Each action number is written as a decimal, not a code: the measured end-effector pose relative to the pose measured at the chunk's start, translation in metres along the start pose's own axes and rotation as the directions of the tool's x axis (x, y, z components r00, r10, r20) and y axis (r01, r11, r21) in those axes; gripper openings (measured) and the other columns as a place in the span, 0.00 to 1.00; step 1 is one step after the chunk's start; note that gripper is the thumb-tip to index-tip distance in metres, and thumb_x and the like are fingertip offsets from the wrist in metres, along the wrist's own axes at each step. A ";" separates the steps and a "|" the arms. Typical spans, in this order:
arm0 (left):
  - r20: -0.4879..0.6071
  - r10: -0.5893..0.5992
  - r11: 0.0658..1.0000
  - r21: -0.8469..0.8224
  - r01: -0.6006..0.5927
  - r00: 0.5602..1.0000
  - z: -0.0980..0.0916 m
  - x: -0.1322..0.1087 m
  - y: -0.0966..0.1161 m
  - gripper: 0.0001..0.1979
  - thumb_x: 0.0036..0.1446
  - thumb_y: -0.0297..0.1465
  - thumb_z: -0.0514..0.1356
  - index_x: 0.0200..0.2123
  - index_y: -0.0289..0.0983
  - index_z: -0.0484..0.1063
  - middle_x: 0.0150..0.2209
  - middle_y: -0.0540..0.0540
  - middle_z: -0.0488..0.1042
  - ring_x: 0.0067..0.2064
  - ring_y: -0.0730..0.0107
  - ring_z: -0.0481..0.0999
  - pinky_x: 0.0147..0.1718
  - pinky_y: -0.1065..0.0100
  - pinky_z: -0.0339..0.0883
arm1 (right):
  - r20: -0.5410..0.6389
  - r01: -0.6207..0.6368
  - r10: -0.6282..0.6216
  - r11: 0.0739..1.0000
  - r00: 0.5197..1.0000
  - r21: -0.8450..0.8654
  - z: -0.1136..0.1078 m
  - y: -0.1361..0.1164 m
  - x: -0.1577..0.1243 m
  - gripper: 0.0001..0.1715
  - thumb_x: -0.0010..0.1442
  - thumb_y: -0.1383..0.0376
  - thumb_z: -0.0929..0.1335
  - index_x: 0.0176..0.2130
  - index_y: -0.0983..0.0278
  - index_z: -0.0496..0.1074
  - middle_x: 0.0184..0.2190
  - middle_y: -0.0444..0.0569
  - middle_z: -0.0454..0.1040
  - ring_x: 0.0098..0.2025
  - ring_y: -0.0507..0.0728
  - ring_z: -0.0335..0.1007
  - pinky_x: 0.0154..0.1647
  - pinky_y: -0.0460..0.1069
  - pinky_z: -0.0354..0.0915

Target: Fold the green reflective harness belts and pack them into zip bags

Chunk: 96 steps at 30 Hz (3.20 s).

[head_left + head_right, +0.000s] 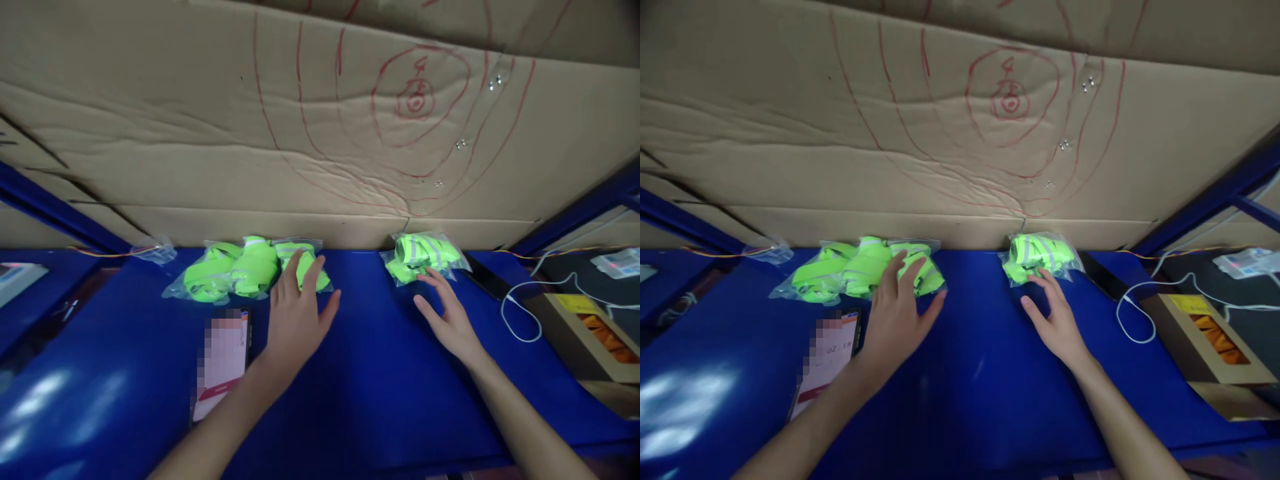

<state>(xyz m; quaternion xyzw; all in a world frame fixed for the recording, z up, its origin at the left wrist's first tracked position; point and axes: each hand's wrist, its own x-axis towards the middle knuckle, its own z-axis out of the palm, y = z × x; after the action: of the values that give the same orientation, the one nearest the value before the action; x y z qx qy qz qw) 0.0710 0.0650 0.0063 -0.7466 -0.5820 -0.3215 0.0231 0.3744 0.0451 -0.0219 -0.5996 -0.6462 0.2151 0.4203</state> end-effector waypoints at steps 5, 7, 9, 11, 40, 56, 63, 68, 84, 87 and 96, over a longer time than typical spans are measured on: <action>0.182 -0.083 0.982 0.185 0.049 0.980 0.022 0.033 -0.018 0.34 0.63 0.38 0.64 0.69 0.35 0.60 0.73 0.22 0.52 0.71 0.20 0.54 0.58 0.24 0.59 | 0.077 0.057 -0.052 0.997 0.996 -0.060 0.006 -0.005 -0.008 0.20 0.69 0.52 0.68 0.57 0.54 0.74 0.68 0.52 0.64 0.69 0.65 0.61 0.70 0.63 0.56; 0.189 -0.082 0.984 0.172 0.050 0.978 0.030 0.032 -0.019 0.29 0.63 0.33 0.63 0.65 0.33 0.64 0.71 0.22 0.56 0.70 0.24 0.58 0.57 0.29 0.65 | 0.093 0.055 -0.051 0.998 0.994 -0.038 0.009 -0.007 -0.011 0.18 0.68 0.53 0.69 0.55 0.53 0.75 0.66 0.52 0.66 0.67 0.66 0.63 0.70 0.64 0.57; 0.178 -0.043 0.990 0.140 0.018 0.983 0.030 0.024 -0.014 0.26 0.63 0.31 0.62 0.63 0.33 0.66 0.70 0.24 0.58 0.70 0.30 0.60 0.58 0.37 0.69 | 0.114 0.052 -0.051 0.999 0.992 -0.007 0.013 -0.009 -0.014 0.19 0.68 0.53 0.70 0.55 0.53 0.76 0.65 0.52 0.67 0.67 0.66 0.63 0.70 0.64 0.56; 0.182 0.036 0.995 0.088 -0.053 0.983 0.022 0.008 -0.003 0.24 0.63 0.30 0.62 0.62 0.36 0.68 0.70 0.29 0.59 0.71 0.37 0.60 0.62 0.41 0.67 | 0.145 0.043 -0.051 0.997 0.988 0.063 0.017 -0.012 -0.017 0.22 0.67 0.52 0.70 0.58 0.53 0.74 0.65 0.52 0.67 0.68 0.66 0.62 0.71 0.63 0.56; -0.143 0.395 0.913 -0.044 -0.405 0.907 -0.008 -0.071 0.025 0.16 0.58 0.35 0.69 0.44 0.40 0.67 0.39 0.42 0.74 0.39 0.60 0.76 0.37 0.62 0.72 | 0.437 -0.369 0.121 0.752 0.891 0.546 0.061 -0.067 -0.049 0.11 0.59 0.56 0.77 0.35 0.61 0.81 0.30 0.45 0.81 0.33 0.55 0.76 0.39 0.48 0.70; 0.212 0.285 0.861 -0.485 -0.152 0.935 -0.022 -0.065 0.026 0.02 0.67 0.30 0.61 0.42 0.41 0.72 0.41 0.46 0.72 0.41 0.66 0.74 0.41 0.65 0.71 | 0.395 0.193 -0.347 0.905 0.851 0.378 0.055 -0.069 -0.053 0.24 0.74 0.54 0.65 0.29 0.64 0.69 0.25 0.43 0.71 0.29 0.49 0.65 0.34 0.45 0.59; 0.212 0.265 0.872 -0.470 -0.140 0.941 -0.022 -0.069 0.027 0.03 0.66 0.30 0.63 0.43 0.41 0.73 0.40 0.47 0.72 0.41 0.66 0.73 0.41 0.64 0.67 | 0.313 0.263 -0.392 0.886 0.865 0.383 0.059 -0.067 -0.056 0.24 0.73 0.51 0.65 0.30 0.63 0.69 0.24 0.42 0.70 0.28 0.49 0.64 0.34 0.45 0.59; 0.231 0.285 0.872 -0.466 -0.151 0.930 -0.024 -0.069 0.027 0.02 0.65 0.29 0.62 0.41 0.41 0.73 0.37 0.48 0.72 0.38 0.66 0.71 0.39 0.63 0.63 | 0.307 0.264 -0.393 0.883 0.867 0.387 0.060 -0.065 -0.058 0.20 0.72 0.54 0.67 0.32 0.63 0.68 0.25 0.41 0.71 0.28 0.48 0.65 0.34 0.45 0.59; 0.334 0.224 0.821 -0.570 0.007 0.916 -0.027 -0.069 0.027 0.04 0.65 0.24 0.57 0.39 0.40 0.69 0.39 0.47 0.70 0.40 0.65 0.70 0.40 0.62 0.61 | 0.340 0.134 -0.291 0.899 0.894 0.417 0.062 -0.065 -0.057 0.10 0.69 0.63 0.71 0.34 0.64 0.73 0.27 0.44 0.76 0.29 0.49 0.71 0.34 0.43 0.63; 0.281 0.221 0.842 -0.538 -0.038 0.934 -0.027 -0.068 0.030 0.05 0.65 0.24 0.58 0.38 0.39 0.68 0.38 0.47 0.70 0.39 0.65 0.68 0.40 0.61 0.59 | 0.330 0.114 -0.265 0.904 0.906 0.413 0.065 -0.064 -0.058 0.08 0.68 0.64 0.71 0.34 0.63 0.75 0.28 0.44 0.77 0.29 0.49 0.72 0.33 0.43 0.64; 0.170 0.246 0.887 -0.437 -0.151 0.954 -0.029 -0.059 0.028 0.07 0.63 0.21 0.57 0.34 0.38 0.69 0.36 0.49 0.71 0.39 0.66 0.69 0.43 0.61 0.57 | 0.595 -0.427 0.031 0.726 0.803 0.539 0.071 -0.064 -0.062 0.11 0.68 0.58 0.71 0.41 0.65 0.74 0.27 0.43 0.75 0.26 0.49 0.73 0.27 0.43 0.71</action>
<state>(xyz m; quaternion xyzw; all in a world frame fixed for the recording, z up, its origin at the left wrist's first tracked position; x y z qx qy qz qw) 0.0760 -0.0062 0.0096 -0.8210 -0.4183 -0.3497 -0.1693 0.2748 -0.0104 -0.0291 -0.4067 -0.5391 0.6398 0.3669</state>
